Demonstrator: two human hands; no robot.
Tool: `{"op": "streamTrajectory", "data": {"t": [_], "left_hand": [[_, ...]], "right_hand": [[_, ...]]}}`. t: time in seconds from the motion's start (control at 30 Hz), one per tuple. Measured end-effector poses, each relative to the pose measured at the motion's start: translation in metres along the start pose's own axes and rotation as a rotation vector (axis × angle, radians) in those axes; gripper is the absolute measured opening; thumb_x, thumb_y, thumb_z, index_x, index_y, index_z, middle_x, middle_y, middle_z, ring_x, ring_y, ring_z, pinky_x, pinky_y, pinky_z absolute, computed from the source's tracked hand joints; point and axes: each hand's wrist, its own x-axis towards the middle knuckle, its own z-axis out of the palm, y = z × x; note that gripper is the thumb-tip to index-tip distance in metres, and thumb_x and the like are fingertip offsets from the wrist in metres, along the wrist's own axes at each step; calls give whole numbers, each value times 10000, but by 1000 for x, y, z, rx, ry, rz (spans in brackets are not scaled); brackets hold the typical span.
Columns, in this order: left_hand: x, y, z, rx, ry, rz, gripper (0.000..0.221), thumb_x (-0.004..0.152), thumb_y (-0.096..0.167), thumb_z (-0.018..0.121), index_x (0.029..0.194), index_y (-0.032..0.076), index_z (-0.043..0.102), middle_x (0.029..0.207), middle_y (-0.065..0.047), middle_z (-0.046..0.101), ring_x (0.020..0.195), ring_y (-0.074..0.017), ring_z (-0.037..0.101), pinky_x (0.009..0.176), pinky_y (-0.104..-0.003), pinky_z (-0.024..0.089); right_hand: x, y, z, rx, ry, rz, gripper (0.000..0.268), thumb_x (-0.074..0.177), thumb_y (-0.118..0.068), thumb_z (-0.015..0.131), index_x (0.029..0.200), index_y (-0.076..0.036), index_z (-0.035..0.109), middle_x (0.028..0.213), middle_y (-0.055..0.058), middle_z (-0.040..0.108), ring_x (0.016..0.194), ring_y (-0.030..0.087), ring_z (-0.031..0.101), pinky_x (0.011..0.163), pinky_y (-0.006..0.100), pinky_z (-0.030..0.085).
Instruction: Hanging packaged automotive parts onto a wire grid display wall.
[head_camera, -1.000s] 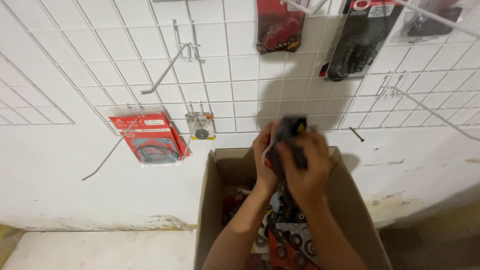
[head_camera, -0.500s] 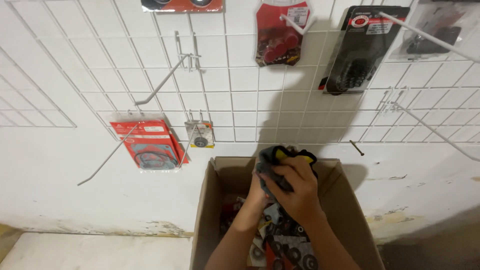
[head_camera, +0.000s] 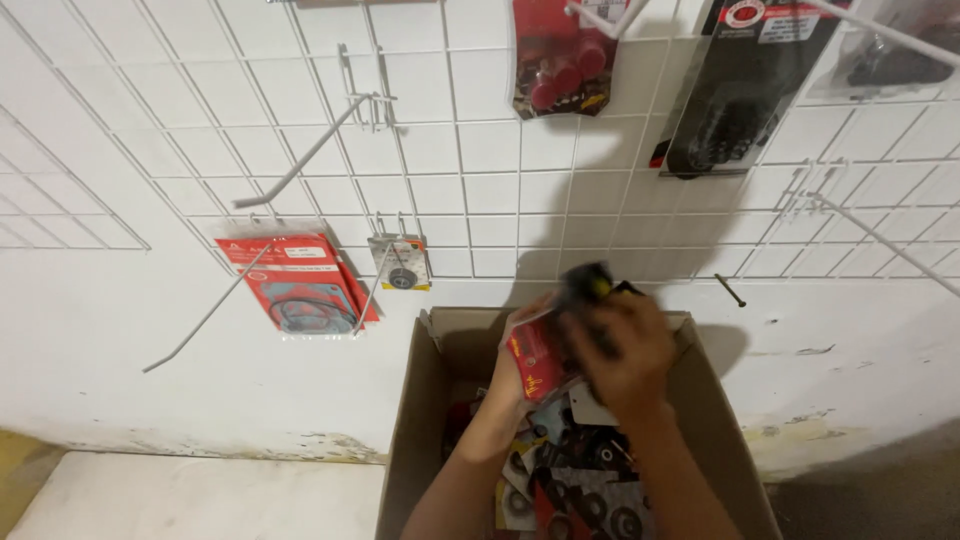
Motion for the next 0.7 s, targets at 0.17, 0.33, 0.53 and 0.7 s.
{"op": "streamTrajectory", "data": {"t": [0.17, 0.33, 0.53, 0.7], "left_hand": [[35, -48, -31, -191, -31, -202, 313, 969, 319, 699, 1017, 10, 718, 842, -134, 689, 762, -208, 635, 722, -341, 551], [16, -12, 3, -304, 15, -220, 265, 975, 308, 682, 970, 44, 665, 779, -75, 631, 688, -183, 581, 694, -309, 512], [0, 3, 31, -137, -22, -93, 187, 1015, 194, 690, 937, 33, 639, 642, -62, 544, 519, -160, 566, 441, -254, 462], [1, 0, 34, -207, -77, -25, 178, 1035, 144, 637, 962, -18, 624, 758, -115, 628, 674, -177, 627, 627, -282, 528]], "right_hand": [[-1, -29, -6, 83, 6, 92, 213, 845, -185, 878, 836, -81, 692, 940, 112, 643, 849, 356, 678, 752, 436, 559], [-3, -32, -3, 207, -75, 68, 197, 762, -205, 907, 833, -123, 742, 949, 78, 676, 840, 317, 695, 749, 398, 585], [14, -12, -14, 77, 10, 181, 264, 883, -156, 909, 825, -32, 682, 896, 104, 649, 779, 281, 687, 698, 393, 564], [14, -53, -26, 223, -235, -121, 291, 688, -145, 927, 914, -75, 757, 1000, 54, 656, 837, 231, 627, 757, 368, 520]]}}
